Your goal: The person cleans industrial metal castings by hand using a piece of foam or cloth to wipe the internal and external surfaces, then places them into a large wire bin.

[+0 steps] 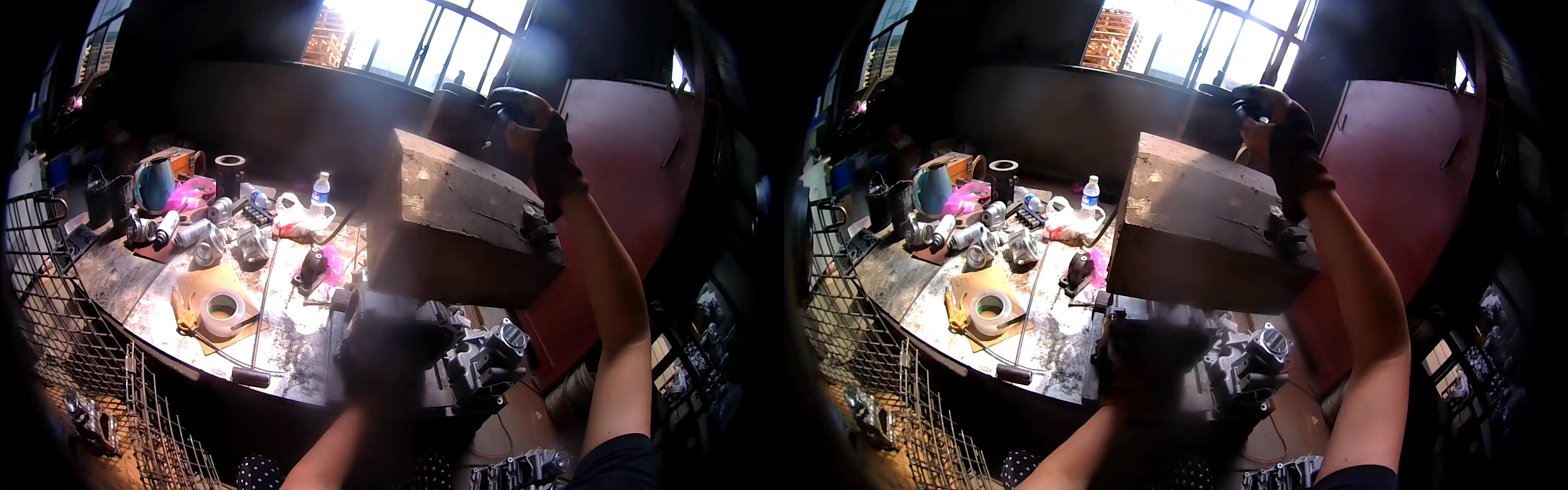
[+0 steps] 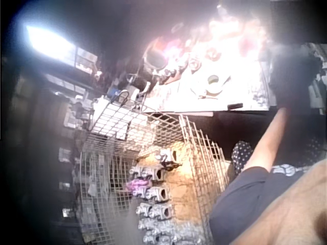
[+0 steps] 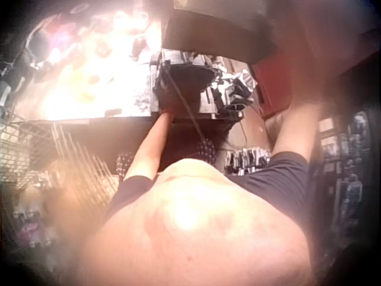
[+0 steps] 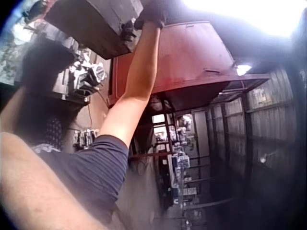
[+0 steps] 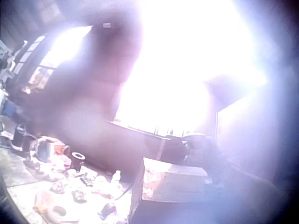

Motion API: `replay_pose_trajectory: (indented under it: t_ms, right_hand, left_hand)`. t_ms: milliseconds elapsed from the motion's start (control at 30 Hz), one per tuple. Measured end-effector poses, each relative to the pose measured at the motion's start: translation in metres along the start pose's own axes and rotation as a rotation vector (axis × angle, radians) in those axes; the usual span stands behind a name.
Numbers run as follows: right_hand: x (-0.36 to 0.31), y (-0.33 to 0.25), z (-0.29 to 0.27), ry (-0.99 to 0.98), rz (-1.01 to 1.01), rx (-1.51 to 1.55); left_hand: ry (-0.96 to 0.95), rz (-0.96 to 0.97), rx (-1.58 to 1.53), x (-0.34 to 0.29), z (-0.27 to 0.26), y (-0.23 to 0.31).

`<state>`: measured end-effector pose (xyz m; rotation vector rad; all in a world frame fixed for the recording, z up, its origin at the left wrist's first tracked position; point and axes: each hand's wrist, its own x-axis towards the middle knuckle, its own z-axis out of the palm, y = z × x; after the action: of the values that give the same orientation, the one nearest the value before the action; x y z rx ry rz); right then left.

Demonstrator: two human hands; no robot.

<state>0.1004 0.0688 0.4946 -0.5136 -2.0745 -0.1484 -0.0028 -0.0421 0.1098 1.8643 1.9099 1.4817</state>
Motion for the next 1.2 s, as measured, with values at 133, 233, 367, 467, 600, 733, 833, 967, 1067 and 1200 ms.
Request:
replay_pose_trajectory:
  t_ms: [133,233,367,467,600,733,833,967,1067,1200]
  right_hand:
    - [-0.138,-0.068,-0.002,-0.357,-0.185,0.445]
    - [-0.265,-0.085,-0.002,-0.717,-0.123,0.607]
    - [-0.417,-0.120,0.066,-0.938,0.737,0.602]
    - [-0.513,-0.134,0.114,-0.771,0.821,0.509]
    - [-0.624,-0.143,0.184,-0.678,0.614,0.278]
    - [-0.653,-0.177,0.200,-0.963,1.074,0.675]
    - [-0.668,-0.179,0.205,-1.037,1.132,0.636]
    - [-0.715,-0.177,0.237,-0.902,1.472,0.868]
    - [-0.671,-0.181,0.204,-0.997,1.275,0.659]
    - [-0.655,-0.185,0.196,-1.168,1.044,0.402]
  left_hand:
    - [-0.073,-0.109,-0.183,0.003,-0.012,-0.028]
    - [-0.091,-0.107,-0.085,-0.012,0.052,-0.042]
    - [-0.054,0.100,0.440,-0.031,0.129,-0.106]
    - [-0.085,0.123,0.480,-0.031,0.129,-0.120]
    - [-0.221,0.125,0.490,-0.022,0.088,-0.086]
    - [-0.140,0.293,0.706,-0.023,0.089,-0.090]
    - [-0.185,0.169,0.584,-0.017,0.101,-0.107]
    - [-0.242,0.126,0.741,-0.018,0.110,-0.111]
    - [-0.258,0.156,0.640,-0.017,0.093,-0.088]
    - [-0.170,0.209,0.645,-0.021,0.081,-0.083]
